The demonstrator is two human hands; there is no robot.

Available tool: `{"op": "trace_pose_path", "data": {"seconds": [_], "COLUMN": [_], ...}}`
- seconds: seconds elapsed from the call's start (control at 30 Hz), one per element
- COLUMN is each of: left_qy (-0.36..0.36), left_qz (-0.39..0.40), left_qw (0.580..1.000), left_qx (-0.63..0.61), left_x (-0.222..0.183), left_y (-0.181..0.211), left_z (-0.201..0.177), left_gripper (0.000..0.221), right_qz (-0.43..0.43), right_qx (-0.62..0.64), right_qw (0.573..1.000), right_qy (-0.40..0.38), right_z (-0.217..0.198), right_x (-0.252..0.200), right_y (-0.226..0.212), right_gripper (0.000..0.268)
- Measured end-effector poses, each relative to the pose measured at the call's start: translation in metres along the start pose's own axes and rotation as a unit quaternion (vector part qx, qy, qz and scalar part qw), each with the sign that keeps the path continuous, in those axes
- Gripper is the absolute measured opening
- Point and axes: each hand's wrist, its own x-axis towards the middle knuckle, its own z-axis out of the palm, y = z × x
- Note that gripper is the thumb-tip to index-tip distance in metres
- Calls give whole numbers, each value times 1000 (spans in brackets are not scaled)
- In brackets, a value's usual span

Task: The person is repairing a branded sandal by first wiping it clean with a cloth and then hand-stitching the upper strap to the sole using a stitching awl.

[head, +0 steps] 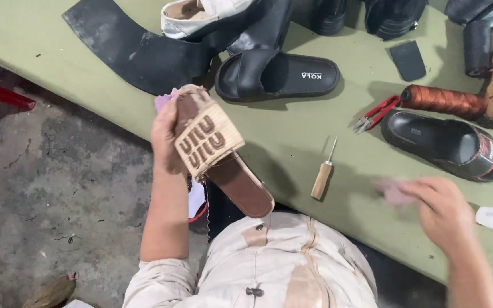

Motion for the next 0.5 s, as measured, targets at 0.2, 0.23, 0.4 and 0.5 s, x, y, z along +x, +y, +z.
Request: {"op": "trace_pose_path", "data": {"seconds": [0.2, 0.23, 0.4, 0.5], "left_qy": [13, 31, 57, -190], "left_qz": [-53, -62, -58, -161], "left_qw": [996, 996, 997, 944], "left_qx": [69, 47, -18, -219], "left_x": [29, 26, 46, 54], "left_y": [-38, -34, -21, 8], "left_z": [-68, -70, -130, -131], "left_gripper": [31, 30, 27, 35], "right_qz": [-102, -76, 34, -136], "right_qx": [147, 174, -61, 60], "right_qw": [976, 953, 876, 960], "right_qy": [-125, -235, -477, -236], "right_z": [39, 33, 25, 1], "right_x": [-16, -35, -61, 18], "right_y": [6, 15, 62, -29], "right_gripper": [44, 44, 40, 42]}}
